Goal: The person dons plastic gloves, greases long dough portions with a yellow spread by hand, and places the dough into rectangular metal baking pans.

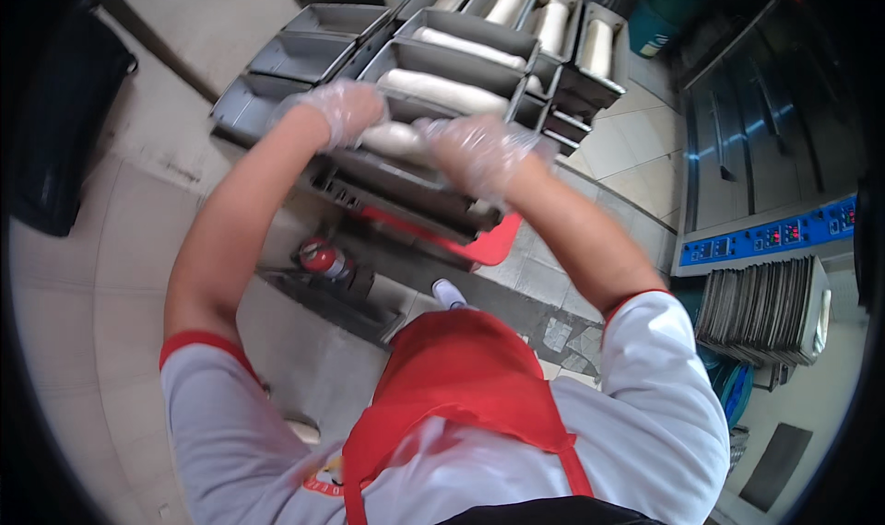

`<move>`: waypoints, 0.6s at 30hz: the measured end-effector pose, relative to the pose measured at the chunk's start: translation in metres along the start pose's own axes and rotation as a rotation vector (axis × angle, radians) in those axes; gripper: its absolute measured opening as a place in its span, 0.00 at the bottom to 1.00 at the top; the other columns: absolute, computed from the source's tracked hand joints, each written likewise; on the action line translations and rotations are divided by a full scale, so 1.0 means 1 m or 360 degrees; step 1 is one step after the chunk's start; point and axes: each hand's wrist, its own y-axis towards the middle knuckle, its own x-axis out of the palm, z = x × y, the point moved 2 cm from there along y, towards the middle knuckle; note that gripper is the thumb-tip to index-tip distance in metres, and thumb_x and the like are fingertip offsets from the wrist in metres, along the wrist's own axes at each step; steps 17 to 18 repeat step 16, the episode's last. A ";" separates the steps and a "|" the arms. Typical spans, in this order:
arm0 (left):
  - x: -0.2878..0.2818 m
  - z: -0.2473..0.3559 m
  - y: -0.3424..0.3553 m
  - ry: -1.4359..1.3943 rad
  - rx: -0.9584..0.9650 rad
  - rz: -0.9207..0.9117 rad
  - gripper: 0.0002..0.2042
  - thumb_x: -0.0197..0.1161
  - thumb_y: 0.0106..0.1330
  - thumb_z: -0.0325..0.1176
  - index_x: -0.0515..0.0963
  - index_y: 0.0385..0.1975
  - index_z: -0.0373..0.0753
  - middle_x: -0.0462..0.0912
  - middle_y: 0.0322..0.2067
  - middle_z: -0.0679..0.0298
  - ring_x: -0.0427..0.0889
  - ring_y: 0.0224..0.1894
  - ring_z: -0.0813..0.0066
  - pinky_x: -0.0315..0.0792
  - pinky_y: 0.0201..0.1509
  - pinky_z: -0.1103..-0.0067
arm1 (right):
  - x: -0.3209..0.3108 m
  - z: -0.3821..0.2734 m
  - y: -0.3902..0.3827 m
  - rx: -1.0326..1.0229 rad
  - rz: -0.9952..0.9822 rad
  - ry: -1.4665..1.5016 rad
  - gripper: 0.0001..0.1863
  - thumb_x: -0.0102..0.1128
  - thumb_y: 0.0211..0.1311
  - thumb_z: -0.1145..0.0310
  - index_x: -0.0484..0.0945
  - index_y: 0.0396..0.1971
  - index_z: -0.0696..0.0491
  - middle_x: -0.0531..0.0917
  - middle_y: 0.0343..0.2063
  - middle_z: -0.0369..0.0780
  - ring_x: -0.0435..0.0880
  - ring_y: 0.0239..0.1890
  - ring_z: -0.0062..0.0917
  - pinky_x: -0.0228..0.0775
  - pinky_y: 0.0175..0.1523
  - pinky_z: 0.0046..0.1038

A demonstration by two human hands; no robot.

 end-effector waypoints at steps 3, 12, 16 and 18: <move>0.013 -0.005 0.003 -0.0281 -0.0009 0.0117 0.10 0.64 0.59 0.22 0.85 0.39 0.38 0.88 0.45 0.49 0.86 0.53 0.51 0.79 0.60 0.63 | 0.002 -0.002 0.013 0.0039 0.0006 0.0100 0.12 0.53 0.70 0.70 0.74 0.50 0.58 0.86 0.39 0.54 0.88 0.44 0.51 0.83 0.47 0.48; 0.058 0.111 -0.265 -0.1102 -0.1328 0.2027 0.22 0.66 0.69 0.30 0.76 0.63 0.34 0.80 0.62 0.53 0.78 0.64 0.54 0.70 0.71 0.62 | -0.057 -0.059 -0.056 -0.0072 0.0715 0.0864 0.32 0.66 0.69 0.63 0.68 0.71 0.53 0.81 0.60 0.51 0.79 0.65 0.45 0.73 0.66 0.40; 0.326 0.316 -0.536 -0.1010 -0.2784 0.1922 0.24 0.63 0.71 0.38 0.74 0.65 0.37 0.76 0.66 0.50 0.78 0.64 0.51 0.69 0.71 0.59 | 0.031 -0.190 -0.064 -0.0248 0.0435 0.1670 0.37 0.67 0.70 0.62 0.65 0.75 0.54 0.74 0.69 0.48 0.72 0.72 0.40 0.61 0.76 0.36; 0.326 0.316 -0.536 -0.1010 -0.2784 0.1922 0.24 0.63 0.71 0.38 0.74 0.65 0.37 0.76 0.66 0.50 0.78 0.64 0.51 0.69 0.71 0.59 | 0.031 -0.190 -0.064 -0.0248 0.0435 0.1670 0.37 0.67 0.70 0.62 0.65 0.75 0.54 0.74 0.69 0.48 0.72 0.72 0.40 0.61 0.76 0.36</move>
